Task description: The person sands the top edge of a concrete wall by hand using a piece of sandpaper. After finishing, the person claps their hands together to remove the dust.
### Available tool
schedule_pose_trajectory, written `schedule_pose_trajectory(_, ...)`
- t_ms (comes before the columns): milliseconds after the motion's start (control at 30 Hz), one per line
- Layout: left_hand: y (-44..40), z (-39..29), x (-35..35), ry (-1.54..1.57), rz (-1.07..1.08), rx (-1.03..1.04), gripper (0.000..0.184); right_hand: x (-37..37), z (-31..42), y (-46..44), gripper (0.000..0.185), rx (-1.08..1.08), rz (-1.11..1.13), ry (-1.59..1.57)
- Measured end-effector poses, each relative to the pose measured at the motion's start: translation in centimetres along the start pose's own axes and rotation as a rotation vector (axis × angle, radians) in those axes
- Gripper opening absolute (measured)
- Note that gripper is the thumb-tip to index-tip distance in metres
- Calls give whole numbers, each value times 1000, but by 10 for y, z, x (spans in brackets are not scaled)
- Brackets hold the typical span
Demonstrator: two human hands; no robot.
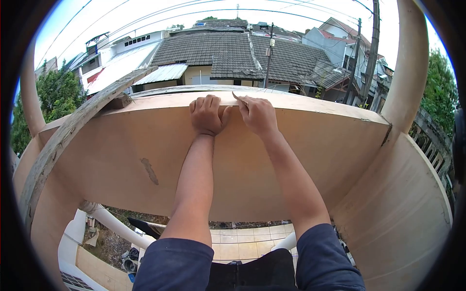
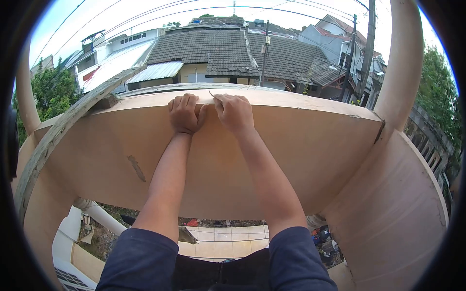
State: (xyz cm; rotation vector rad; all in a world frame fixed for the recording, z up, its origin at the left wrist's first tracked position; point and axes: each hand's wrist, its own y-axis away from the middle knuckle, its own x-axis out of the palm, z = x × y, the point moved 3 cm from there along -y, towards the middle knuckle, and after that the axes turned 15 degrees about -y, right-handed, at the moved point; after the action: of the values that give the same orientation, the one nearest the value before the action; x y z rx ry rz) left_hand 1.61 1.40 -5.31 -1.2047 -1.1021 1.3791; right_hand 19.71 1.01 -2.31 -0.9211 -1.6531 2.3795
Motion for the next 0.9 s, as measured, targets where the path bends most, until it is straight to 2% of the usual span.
schedule_pose_trajectory(33, 0, -1, -1, 1, -18, 7, 43, 6, -2, 5, 24, -6, 1, -6)
schedule_pose_trajectory(100, 0, -1, -1, 0, -39, 15, 42, 3, 0, 15, 18, -279, -150, 100)
schedule_pose_trajectory(233, 2, -1, 0, -6, -30, 13, 40, -5, -18, 19, 18, -217, -123, 119)
schedule_pose_trajectory(300, 1, -2, 0, 13, -14, 6, 39, -2, -24, 24, 21, -149, -255, 179)
schedule_pose_trajectory(400, 1, -2, -1, 9, -17, 7, 39, -1, 0, 28, 20, -238, -366, 200)
schedule_pose_trajectory(467, 2, -2, 0, 3, -10, 7, 39, -8, -11, 25, 20, -261, -365, 167)
schedule_pose_trajectory(533, 2, -2, 0, 8, 4, 4, 38, -19, -30, 20, 20, -240, -212, 70)
schedule_pose_trajectory(567, 1, -1, 1, 8, -2, 11, 38, -25, -36, 18, 20, -240, -221, 71)
schedule_pose_trajectory(633, 3, -1, 2, 36, -19, 7, 38, -35, -49, 18, 22, 70, -183, 255)
schedule_pose_trajectory(667, 4, -1, 3, 41, -17, 8, 38, -32, -48, 20, 22, 73, -183, 259)
schedule_pose_trajectory(733, 4, -1, 3, -1, 1, 10, 38, -28, -32, 27, 23, -187, -406, 292)
schedule_pose_trajectory(867, 1, -2, 1, 12, 7, -5, 39, -43, -37, 23, 25, -288, -332, 245)
schedule_pose_trajectory(900, 2, -2, 0, 12, 4, -1, 39, -47, -40, 19, 25, -203, -252, 216)
